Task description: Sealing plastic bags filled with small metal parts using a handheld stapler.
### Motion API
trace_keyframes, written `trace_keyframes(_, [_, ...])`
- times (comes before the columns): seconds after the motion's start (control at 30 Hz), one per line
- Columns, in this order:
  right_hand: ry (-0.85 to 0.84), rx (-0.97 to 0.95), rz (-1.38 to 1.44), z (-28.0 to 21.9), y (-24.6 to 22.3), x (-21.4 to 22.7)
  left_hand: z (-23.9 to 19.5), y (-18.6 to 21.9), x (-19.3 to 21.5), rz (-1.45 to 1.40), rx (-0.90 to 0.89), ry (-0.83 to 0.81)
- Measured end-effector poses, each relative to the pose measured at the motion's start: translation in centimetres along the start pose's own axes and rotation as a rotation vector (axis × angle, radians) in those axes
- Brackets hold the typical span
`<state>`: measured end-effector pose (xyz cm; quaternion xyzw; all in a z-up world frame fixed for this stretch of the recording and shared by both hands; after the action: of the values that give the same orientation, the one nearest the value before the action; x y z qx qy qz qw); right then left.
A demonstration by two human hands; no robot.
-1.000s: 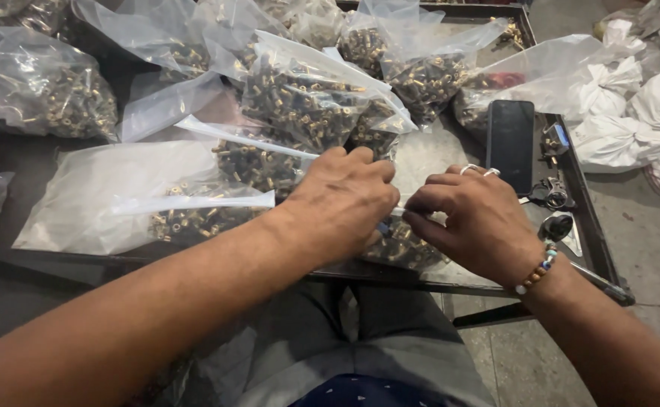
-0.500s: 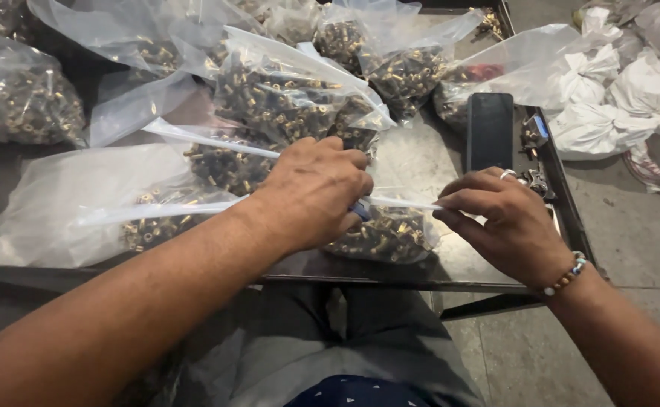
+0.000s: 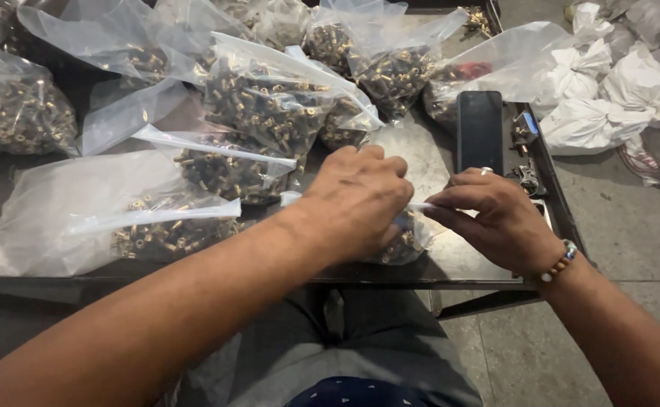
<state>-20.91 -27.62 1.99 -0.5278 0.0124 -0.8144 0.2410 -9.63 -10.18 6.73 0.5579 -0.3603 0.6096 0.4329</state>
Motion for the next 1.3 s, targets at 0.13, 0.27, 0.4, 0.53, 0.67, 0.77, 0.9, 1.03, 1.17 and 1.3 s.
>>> trace_keyframes(0.13, [0.045, 0.041, 0.048, -0.2, -0.2, 0.4, 0.8, 0.0, -0.8, -0.036, 0.002, 0.014])
trace_keyframes(0.27, [0.092, -0.214, 0.162, -1.3, -0.2, 1.4, 0.1, -0.3, 0.4, -0.072, 0.015, -0.012])
trace_keyframes(0.4, [0.116, -0.235, 0.155, -2.5, 0.3, 0.7, 0.4, 0.6, 0.6, -0.091, 0.028, -0.033])
trace_keyframes(0.53, [0.105, -0.236, 0.136, -2.9, 0.6, 0.1, 0.9, 1.4, 0.3, -0.086, 0.016, 0.0])
trace_keyframes(0.67, [0.117, -0.207, 0.186, -2.8, 0.6, 0.6, 2.0, 2.6, -1.1, -0.087, -0.007, 0.001])
trace_keyframes(0.77, [0.099, -0.214, 0.179, -3.2, 0.8, 0.3, 2.3, 2.7, -2.7, -0.132, -0.013, 0.037])
trace_keyframes(0.9, [0.301, -0.329, 0.513, -5.0, 1.6, -1.8, 0.3, 2.1, -1.3, -0.197, -0.04, 0.141])
trace_keyframes(1.03, [0.259, -0.456, 0.749, -5.7, 0.2, -6.2, -5.9, 0.4, -0.6, -0.38, 0.05, 0.471])
trace_keyframes(1.17, [0.183, -0.402, 0.749, -3.3, -0.6, -7.9, -12.1, -1.2, -2.9, -0.383, 0.263, 0.512])
trace_keyframes(1.3, [0.084, -0.371, 0.674, -1.2, -0.7, -8.4, -15.0, -3.8, -7.4, -0.365, 0.583, 0.503])
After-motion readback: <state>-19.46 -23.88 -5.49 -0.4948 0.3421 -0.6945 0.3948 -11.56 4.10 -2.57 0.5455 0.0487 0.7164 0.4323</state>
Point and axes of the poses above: each hand's wrist, its own z-axis towards the middle knuckle, its own x-axis out of the back of the hand, y = z × x, the point moved 2 cm from there along z, towards the middle knuckle, and after that the axes turned 11 degrees about x, right-handed, at the moved point
